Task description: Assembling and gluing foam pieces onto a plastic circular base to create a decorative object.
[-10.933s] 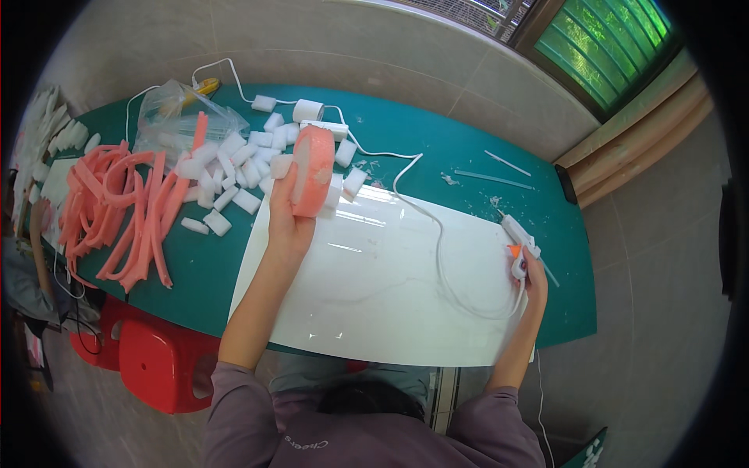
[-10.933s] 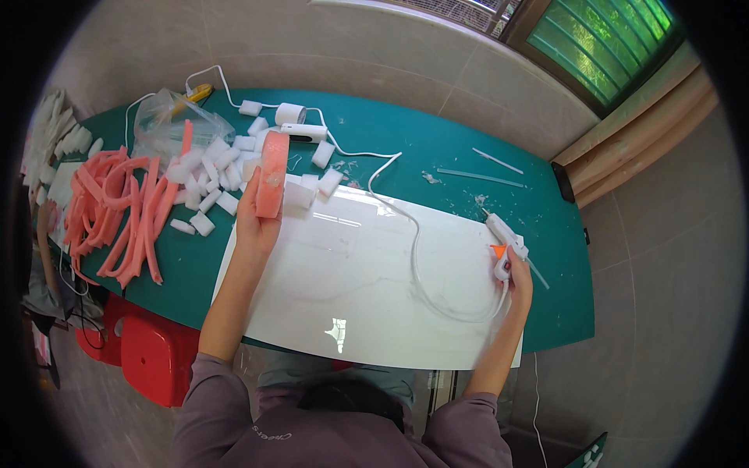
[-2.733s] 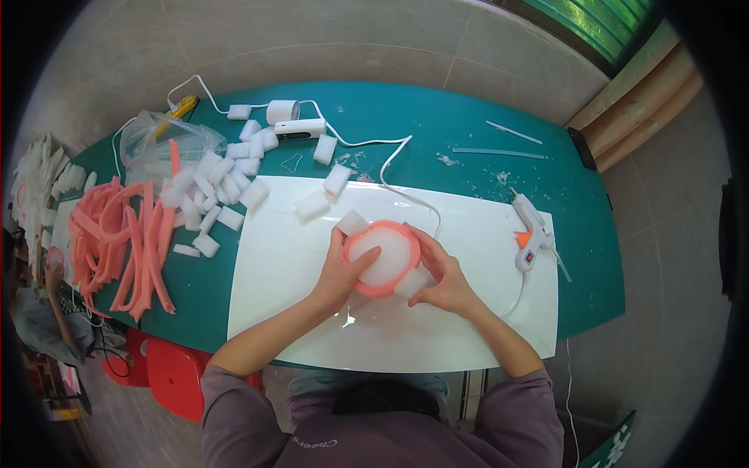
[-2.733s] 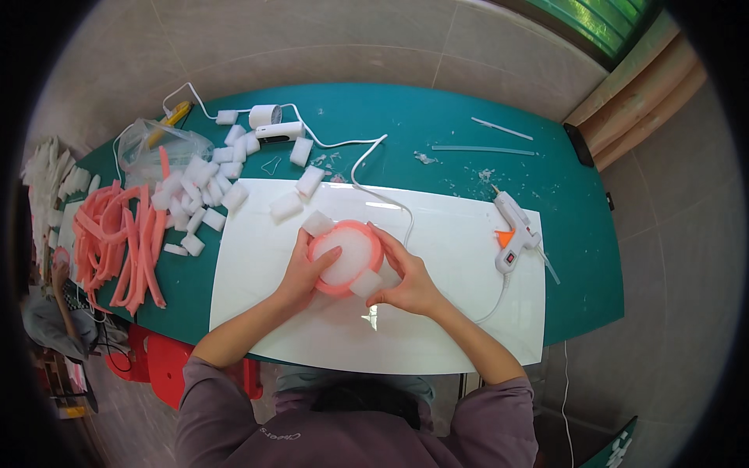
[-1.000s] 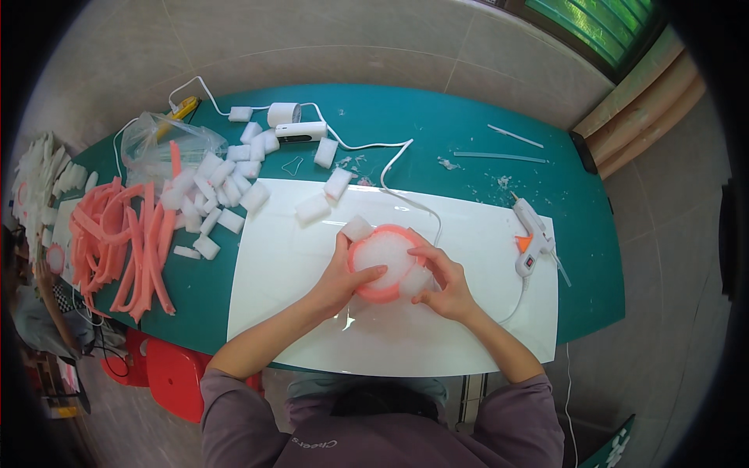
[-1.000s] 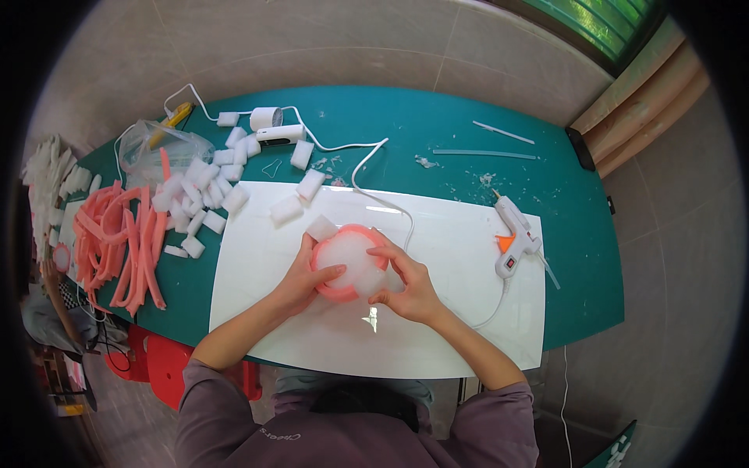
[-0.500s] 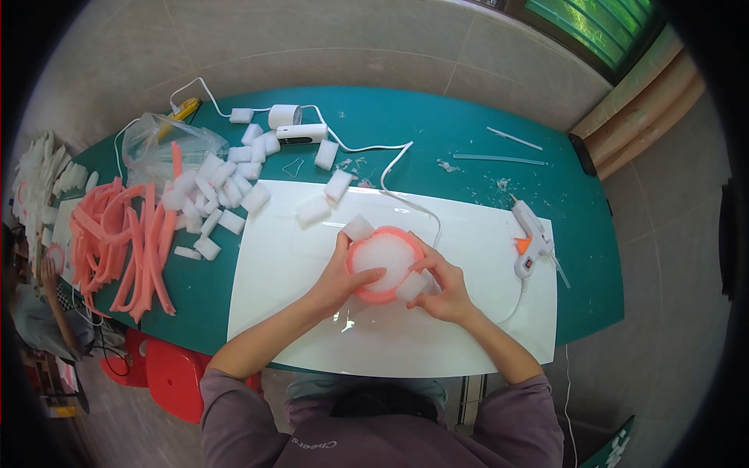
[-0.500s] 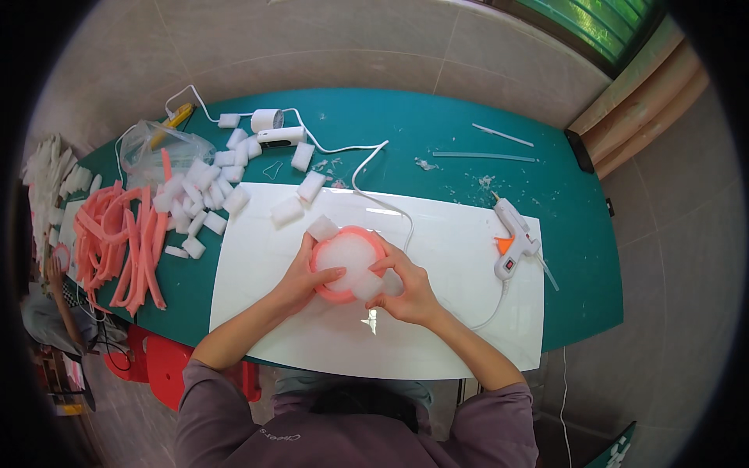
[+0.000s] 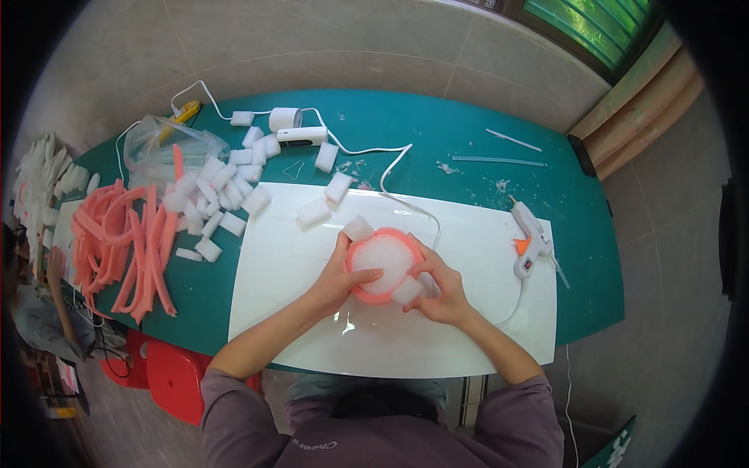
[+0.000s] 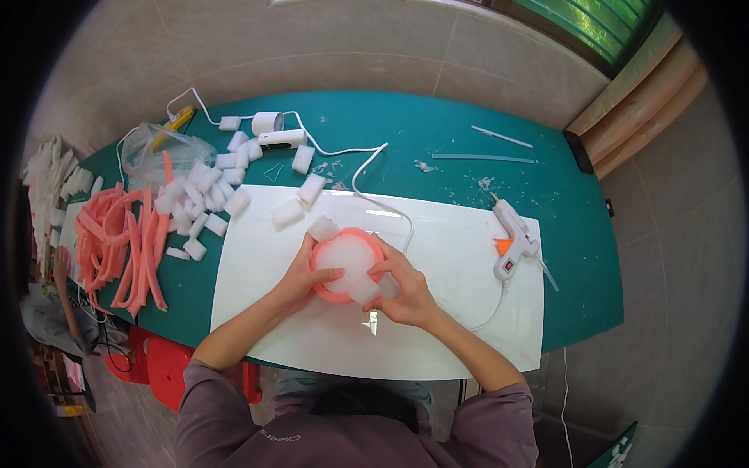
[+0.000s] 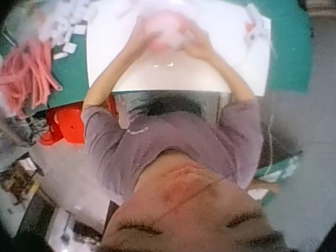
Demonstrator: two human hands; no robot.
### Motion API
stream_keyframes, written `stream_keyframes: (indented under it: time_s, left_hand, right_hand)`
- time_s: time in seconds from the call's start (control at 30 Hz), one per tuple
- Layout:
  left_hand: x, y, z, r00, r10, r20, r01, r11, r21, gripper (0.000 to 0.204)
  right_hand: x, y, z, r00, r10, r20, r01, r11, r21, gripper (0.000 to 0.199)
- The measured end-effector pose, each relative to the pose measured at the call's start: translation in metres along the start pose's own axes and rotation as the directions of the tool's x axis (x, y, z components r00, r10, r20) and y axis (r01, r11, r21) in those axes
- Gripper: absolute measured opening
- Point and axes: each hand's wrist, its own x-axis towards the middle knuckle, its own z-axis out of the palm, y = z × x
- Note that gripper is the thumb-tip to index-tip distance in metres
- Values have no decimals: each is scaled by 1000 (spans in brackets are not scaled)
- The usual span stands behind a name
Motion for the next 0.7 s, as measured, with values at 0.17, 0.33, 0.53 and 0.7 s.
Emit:
stream_keyframes:
  time_s: [0.17,0.33,0.53,0.7]
  left_hand:
    - [1,-1,-1,1000,7,-3,-7,1000,-19,76]
    - [2,0,0,1000,-23,-19,22,999,-49,76]
    - [5,-2,-4,999,-40,-32,39,998,-50,75]
    - [6,-2,-4,998,-47,-40,44,996,-78,75]
  right_hand:
    - [0,0,1,1000,-16,-5,16,1000,-8,53]
    - [0,-1,2,1000,3,-2,-3,1000,-23,51]
    - [-1,-2,4,1000,7,-4,-7,1000,-22,50]
    - [-1,-2,6,1000,-15,-1,15,998,-62,49]
